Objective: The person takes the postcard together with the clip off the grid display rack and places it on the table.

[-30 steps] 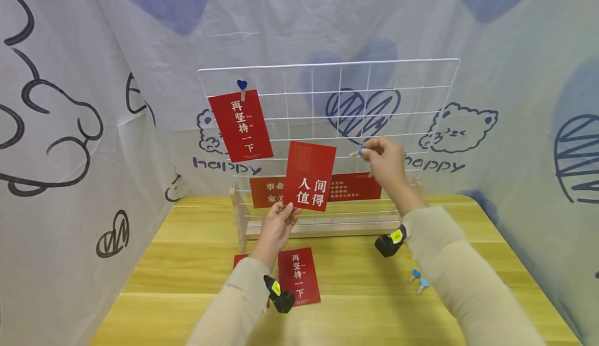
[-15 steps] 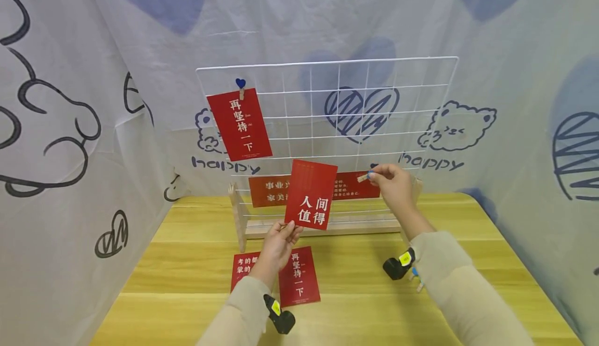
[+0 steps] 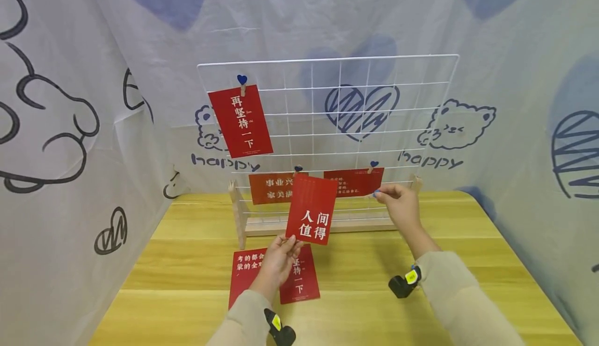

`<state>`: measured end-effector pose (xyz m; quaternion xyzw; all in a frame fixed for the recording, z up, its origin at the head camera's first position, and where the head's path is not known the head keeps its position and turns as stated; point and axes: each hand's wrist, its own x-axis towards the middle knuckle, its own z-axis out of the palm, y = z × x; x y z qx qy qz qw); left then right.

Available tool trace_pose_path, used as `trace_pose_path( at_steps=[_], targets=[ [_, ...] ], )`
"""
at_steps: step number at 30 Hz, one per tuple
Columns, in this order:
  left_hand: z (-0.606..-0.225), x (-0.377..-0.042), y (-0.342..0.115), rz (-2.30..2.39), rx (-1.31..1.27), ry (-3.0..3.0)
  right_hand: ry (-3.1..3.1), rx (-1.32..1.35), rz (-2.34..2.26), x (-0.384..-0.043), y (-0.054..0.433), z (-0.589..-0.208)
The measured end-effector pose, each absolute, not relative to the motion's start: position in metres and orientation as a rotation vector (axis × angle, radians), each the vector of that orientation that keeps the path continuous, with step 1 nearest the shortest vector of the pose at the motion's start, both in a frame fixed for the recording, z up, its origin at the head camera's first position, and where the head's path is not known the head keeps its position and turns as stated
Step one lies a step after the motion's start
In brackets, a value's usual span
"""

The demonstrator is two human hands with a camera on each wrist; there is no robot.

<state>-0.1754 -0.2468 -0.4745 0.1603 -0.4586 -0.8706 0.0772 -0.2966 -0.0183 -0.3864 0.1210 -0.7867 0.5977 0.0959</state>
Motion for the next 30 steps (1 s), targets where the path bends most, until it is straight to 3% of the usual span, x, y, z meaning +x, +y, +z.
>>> trace_pose_path(
  at_steps=[30],
  targets=[
    [-0.512,-0.152,-0.227,-2.66,0.568,-1.418,-2.615,0.303,1.843,-0.256,0.043,-0.452]
  ],
)
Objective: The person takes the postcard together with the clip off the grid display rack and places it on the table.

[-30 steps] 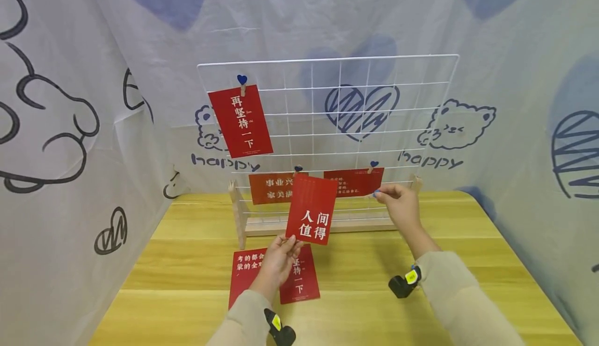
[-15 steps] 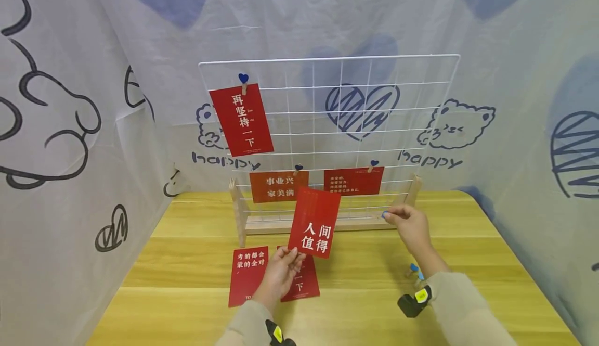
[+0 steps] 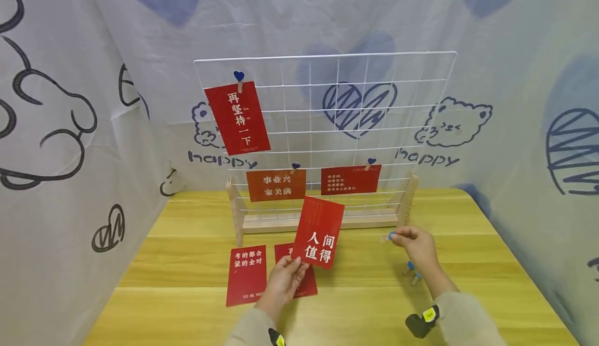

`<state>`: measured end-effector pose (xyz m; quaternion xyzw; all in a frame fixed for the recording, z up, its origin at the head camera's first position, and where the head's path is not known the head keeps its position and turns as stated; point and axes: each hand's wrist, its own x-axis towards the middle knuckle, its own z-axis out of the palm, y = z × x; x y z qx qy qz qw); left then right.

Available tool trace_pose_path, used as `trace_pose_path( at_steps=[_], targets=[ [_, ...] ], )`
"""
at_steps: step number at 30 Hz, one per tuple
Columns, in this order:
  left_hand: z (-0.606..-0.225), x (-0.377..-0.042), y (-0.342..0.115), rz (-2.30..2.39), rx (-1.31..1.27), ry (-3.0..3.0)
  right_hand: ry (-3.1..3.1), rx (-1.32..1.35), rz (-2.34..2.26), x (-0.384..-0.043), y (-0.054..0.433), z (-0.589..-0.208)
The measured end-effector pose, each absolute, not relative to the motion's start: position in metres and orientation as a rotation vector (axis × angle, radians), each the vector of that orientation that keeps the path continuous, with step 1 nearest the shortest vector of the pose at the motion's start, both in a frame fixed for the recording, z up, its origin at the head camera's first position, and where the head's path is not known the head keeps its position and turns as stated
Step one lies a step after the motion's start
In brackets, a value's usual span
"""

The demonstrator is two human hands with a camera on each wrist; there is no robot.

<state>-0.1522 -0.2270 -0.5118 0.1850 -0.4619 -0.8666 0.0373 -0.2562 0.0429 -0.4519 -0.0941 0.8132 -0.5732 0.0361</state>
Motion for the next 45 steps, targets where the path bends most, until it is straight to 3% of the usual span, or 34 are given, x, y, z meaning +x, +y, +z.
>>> trace_pose_path(
  at_steps=[5,11,15,20,25,45],
  targets=[
    [-0.517,-0.151,-0.224,-2.659,0.58,-1.41,2.495,-0.291,-1.732,-0.257,0.054,-0.472],
    [-0.522,-0.151,-0.22,-2.662,0.593,-1.42,2.468,-0.263,-1.793,-0.29,0.084,-0.549],
    [-0.525,-0.151,-0.216,-2.681,0.597,-1.421,2.354,-0.299,-1.927,-0.288,0.095,-0.562],
    [-0.528,-0.15,-0.212,-2.684,0.606,-1.44,2.424,-0.098,-1.869,-0.275,0.099,-0.554],
    [-0.532,-0.149,-0.21,-2.704,0.618,-1.419,2.44,-0.014,-1.755,-0.241,0.093,-0.506],
    [-0.543,-0.144,-0.199,-2.684,0.673,-1.495,2.229,0.231,-1.884,-0.238,0.124,-0.534]
  ],
)
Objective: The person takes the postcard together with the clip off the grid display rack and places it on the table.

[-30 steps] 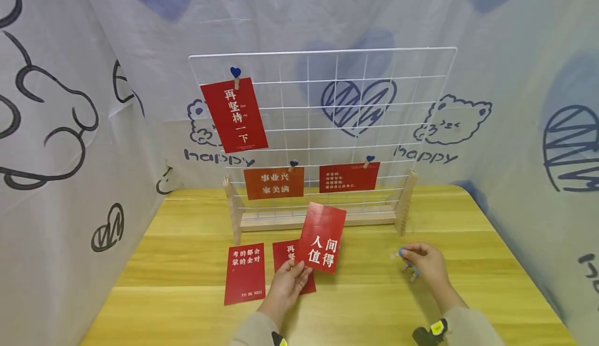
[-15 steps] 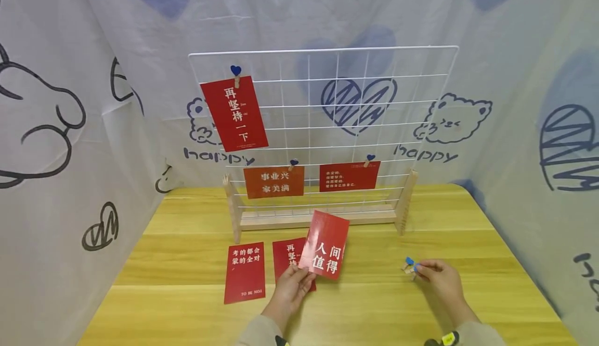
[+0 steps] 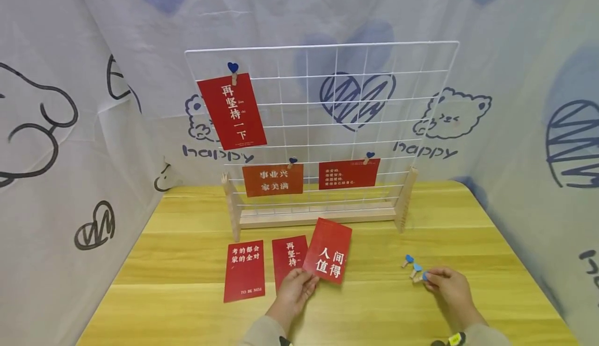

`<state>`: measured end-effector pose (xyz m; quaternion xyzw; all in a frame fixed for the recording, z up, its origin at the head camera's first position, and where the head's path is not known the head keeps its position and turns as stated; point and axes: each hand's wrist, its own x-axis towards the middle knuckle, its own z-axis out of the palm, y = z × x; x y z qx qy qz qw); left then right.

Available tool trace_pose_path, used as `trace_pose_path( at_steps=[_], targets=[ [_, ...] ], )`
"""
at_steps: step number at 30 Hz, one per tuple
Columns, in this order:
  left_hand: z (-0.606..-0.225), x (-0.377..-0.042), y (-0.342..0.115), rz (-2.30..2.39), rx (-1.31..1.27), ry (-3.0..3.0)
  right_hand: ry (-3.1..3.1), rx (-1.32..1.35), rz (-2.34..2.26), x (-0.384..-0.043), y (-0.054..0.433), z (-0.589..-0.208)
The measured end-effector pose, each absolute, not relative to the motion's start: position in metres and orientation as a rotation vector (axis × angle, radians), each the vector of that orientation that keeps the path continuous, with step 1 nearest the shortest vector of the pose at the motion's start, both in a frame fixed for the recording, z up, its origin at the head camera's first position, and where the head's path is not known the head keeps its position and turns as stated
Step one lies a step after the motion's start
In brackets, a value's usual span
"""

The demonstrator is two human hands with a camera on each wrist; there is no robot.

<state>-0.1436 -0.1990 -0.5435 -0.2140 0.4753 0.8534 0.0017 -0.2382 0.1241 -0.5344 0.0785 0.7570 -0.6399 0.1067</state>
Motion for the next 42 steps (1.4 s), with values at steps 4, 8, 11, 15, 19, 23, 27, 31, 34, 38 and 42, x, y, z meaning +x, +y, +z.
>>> trace_pose_path(
  at_steps=[4,8,11,15,19,23,27,31,34,38,42],
  targets=[
    [-0.544,-0.144,-0.198,2.655,-0.7,1.492,2.186,0.252,-1.864,-0.239,0.126,-0.537],
    [-0.544,-0.143,-0.196,2.649,-0.734,1.482,2.177,0.263,-1.85,-0.239,0.128,-0.539],
    [-0.545,-0.142,-0.195,2.654,-0.752,1.476,2.195,0.26,-1.825,-0.239,0.128,-0.541],
    [-0.545,-0.141,-0.194,2.642,-0.766,1.487,2.231,0.249,-1.783,-0.24,0.129,-0.54],
    [-0.544,-0.141,-0.193,2.585,-0.787,1.528,2.238,0.246,-1.765,-0.241,0.13,-0.539],
    [-0.542,-0.142,-0.192,2.493,-0.811,1.588,2.247,0.254,-1.765,-0.243,0.13,-0.54],
    [-0.539,-0.142,-0.19,2.397,-0.823,1.647,2.272,0.251,-1.745,-0.245,0.131,-0.54],
    [-0.537,-0.142,-0.191,2.323,-0.799,1.676,2.31,0.231,-1.706,-0.245,0.131,-0.54],
    [-0.536,-0.141,-0.193,2.269,-0.776,1.68,2.345,0.216,-1.678,-0.245,0.13,-0.54],
    [-0.535,-0.14,-0.197,2.187,-0.766,1.681,2.392,0.194,-1.641,-0.245,0.13,-0.54],
    [-0.534,-0.139,-0.201,2.149,-0.756,1.673,2.451,0.157,-1.58,-0.245,0.131,-0.538]
  ],
)
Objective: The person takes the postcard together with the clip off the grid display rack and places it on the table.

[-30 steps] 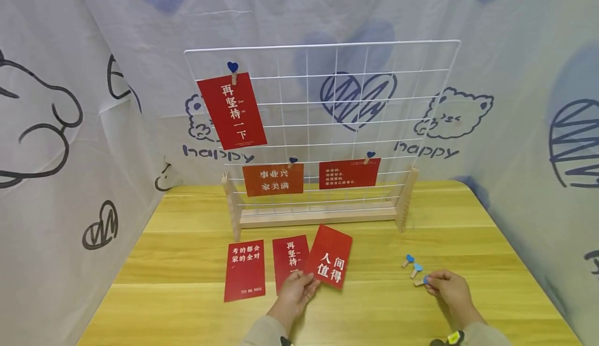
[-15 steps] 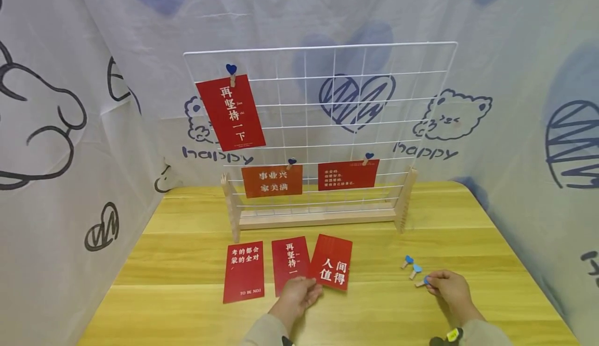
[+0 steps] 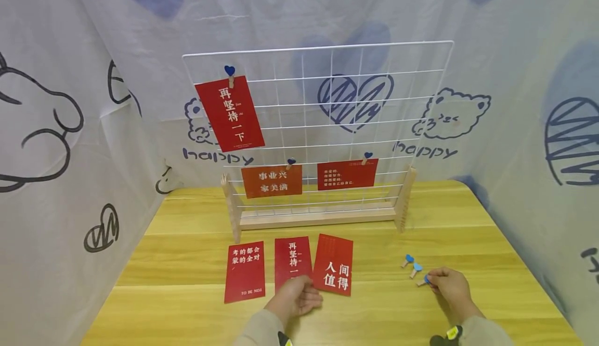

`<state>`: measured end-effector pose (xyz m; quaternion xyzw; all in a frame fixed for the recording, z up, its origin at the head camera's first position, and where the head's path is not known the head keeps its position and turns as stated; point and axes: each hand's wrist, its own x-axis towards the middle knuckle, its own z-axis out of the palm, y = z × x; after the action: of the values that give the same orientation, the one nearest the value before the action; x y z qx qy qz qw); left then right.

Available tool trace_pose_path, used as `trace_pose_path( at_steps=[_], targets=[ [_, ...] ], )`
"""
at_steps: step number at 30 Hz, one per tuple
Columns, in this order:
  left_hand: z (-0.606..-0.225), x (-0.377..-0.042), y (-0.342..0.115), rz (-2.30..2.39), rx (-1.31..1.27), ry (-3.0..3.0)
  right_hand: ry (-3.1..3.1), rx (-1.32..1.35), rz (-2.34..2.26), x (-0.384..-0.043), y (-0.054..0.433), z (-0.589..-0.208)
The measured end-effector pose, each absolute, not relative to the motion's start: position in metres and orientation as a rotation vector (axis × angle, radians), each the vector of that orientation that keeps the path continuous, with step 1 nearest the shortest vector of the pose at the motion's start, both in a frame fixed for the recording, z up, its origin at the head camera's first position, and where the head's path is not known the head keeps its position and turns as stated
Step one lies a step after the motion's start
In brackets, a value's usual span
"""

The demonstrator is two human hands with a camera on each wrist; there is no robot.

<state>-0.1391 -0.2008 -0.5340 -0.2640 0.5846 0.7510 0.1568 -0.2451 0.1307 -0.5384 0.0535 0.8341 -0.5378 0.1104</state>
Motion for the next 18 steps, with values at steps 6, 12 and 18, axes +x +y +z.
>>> trace_pose_path(
  at_steps=[6,12,18],
  targets=[
    [-0.532,-0.138,-0.204,2.141,-0.735,1.683,2.521,0.105,-1.491,-0.245,0.131,-0.537],
    [-0.531,-0.136,-0.21,2.192,-0.679,1.686,2.587,0.078,-1.421,-0.245,0.133,-0.536],
    [-0.527,-0.133,-0.221,2.271,-0.614,1.652,2.68,0.06,-1.29,-0.243,0.136,-0.529]
  ],
)
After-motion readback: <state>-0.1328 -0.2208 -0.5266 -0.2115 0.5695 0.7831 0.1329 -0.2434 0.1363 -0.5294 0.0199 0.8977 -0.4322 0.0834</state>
